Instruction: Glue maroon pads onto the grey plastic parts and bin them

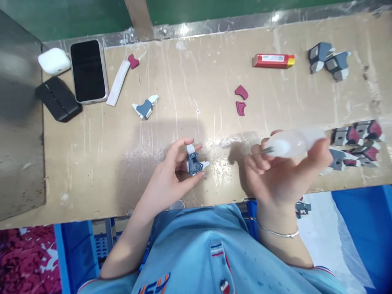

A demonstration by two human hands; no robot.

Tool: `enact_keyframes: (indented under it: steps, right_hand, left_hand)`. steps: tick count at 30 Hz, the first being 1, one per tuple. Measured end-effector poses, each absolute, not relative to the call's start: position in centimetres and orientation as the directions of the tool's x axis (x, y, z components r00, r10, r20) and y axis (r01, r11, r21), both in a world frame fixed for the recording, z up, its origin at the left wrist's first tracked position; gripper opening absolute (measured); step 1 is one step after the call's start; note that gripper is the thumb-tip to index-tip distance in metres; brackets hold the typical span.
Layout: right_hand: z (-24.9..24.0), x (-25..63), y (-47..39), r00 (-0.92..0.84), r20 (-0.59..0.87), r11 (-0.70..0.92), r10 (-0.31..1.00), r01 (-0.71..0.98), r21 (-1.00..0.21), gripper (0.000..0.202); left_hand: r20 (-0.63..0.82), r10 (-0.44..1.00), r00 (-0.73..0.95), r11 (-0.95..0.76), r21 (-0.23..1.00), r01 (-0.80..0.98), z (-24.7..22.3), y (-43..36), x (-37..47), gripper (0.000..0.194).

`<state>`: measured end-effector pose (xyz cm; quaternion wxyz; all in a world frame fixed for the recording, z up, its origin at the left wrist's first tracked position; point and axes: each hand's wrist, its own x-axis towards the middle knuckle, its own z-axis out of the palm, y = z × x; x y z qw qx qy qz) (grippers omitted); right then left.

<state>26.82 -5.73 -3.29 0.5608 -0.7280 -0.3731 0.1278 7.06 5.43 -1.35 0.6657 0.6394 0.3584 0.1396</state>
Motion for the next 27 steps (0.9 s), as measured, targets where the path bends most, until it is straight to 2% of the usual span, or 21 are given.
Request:
enact_keyframes:
  steps: [3,4,5,7,9,10,11,12,13,14,16,17,19,21,24,27]
  right_hand:
    - [-3.0,31.1,-5.9,0.705,0.149,-0.361,0.694,0.519,-0.775,0.065]
    - [-3.0,32.3,-6.2,0.73,0.098,-0.412,0.676,0.484,-0.772,0.059]
    - [-3.1,33.4,-6.5,0.74,0.031,-0.404,0.672,0.402,-0.822,0.054]
    - [-3.3,34.6,-7.1,0.654,-0.073,-0.19,0.753,0.109,-0.976,0.042]
    - [-3.5,34.6,-7.3,0.538,-0.054,0.049,0.841,-0.175,-0.983,0.038]
    - [-3.5,34.3,-7.2,0.497,-0.034,0.097,0.867,-0.234,-0.967,0.041]
    - [-3.4,33.8,-6.9,0.48,-0.02,0.093,0.877,-0.21,-0.973,0.041]
    - [-3.1,33.3,-6.4,0.491,-0.004,0.049,0.871,-0.095,-0.994,0.039]
    - [-2.9,32.8,-5.7,0.516,0.036,-0.017,0.856,0.098,-0.995,0.035]
    - [-2.6,32.6,-4.9,0.52,0.109,-0.08,0.847,0.327,-0.942,0.032]
    - [-2.4,32.7,-2.9,0.456,0.246,-0.181,0.855,0.707,-0.684,0.031]
    - [-2.4,33.1,-1.9,0.402,0.267,-0.202,0.876,0.808,-0.554,0.033]
    - [-2.8,34.1,-0.2,0.323,0.238,-0.212,0.916,0.893,-0.396,0.035]
    - [-3.4,35.1,0.7,0.304,0.189,-0.224,0.934,0.909,-0.352,0.033]
    - [-4.1,36.5,1.1,0.298,0.159,-0.225,0.941,0.905,-0.362,0.032]
    - [-4.3,37.6,0.9,0.287,0.137,-0.199,0.948,0.871,-0.448,0.025]
  left_hand:
    - [-0.263,0.695,0.669,0.149,0.963,0.223,-1.8,5.2,6.8,0.059]
    - [-0.256,0.708,0.658,0.157,0.966,0.207,-1.8,5.2,6.8,0.06]
    - [-0.251,0.72,0.647,0.166,0.967,0.191,-1.8,5.2,6.8,0.062]
    - [-0.255,0.733,0.63,0.194,0.967,0.166,-1.6,5.1,6.8,0.065]
    - [-0.259,0.747,0.612,0.209,0.966,0.153,-1.1,5.2,7.0,0.067]
    - [-0.256,0.756,0.602,0.202,0.967,0.156,-0.9,5.2,7.1,0.068]
    - [-0.254,0.761,0.596,0.189,0.967,0.17,-0.7,5.2,7.2,0.068]
    - [-0.251,0.765,0.592,0.171,0.967,0.189,-0.6,5.2,7.2,0.067]
    - [-0.248,0.767,0.592,0.149,0.966,0.211,-0.5,5.2,7.3,0.066]
    - [-0.247,0.765,0.594,0.129,0.963,0.235,-0.3,5.3,7.4,0.065]
    - [-0.257,0.759,0.599,0.111,0.956,0.271,-0.2,5.3,7.5,0.066]
    - [-0.265,0.755,0.6,0.11,0.953,0.282,-0.2,5.2,7.5,0.067]
    - [-0.274,0.746,0.607,0.107,0.949,0.297,-0.1,5.1,7.6,0.068]
    - [-0.257,0.746,0.615,0.086,0.952,0.294,-0.2,5.1,7.6,0.068]
    - [-0.21,0.756,0.62,0.032,0.958,0.286,-0.6,5.1,7.4,0.071]
    - [-0.196,0.745,0.638,0.015,0.961,0.277,-1.1,5.3,7.3,0.074]
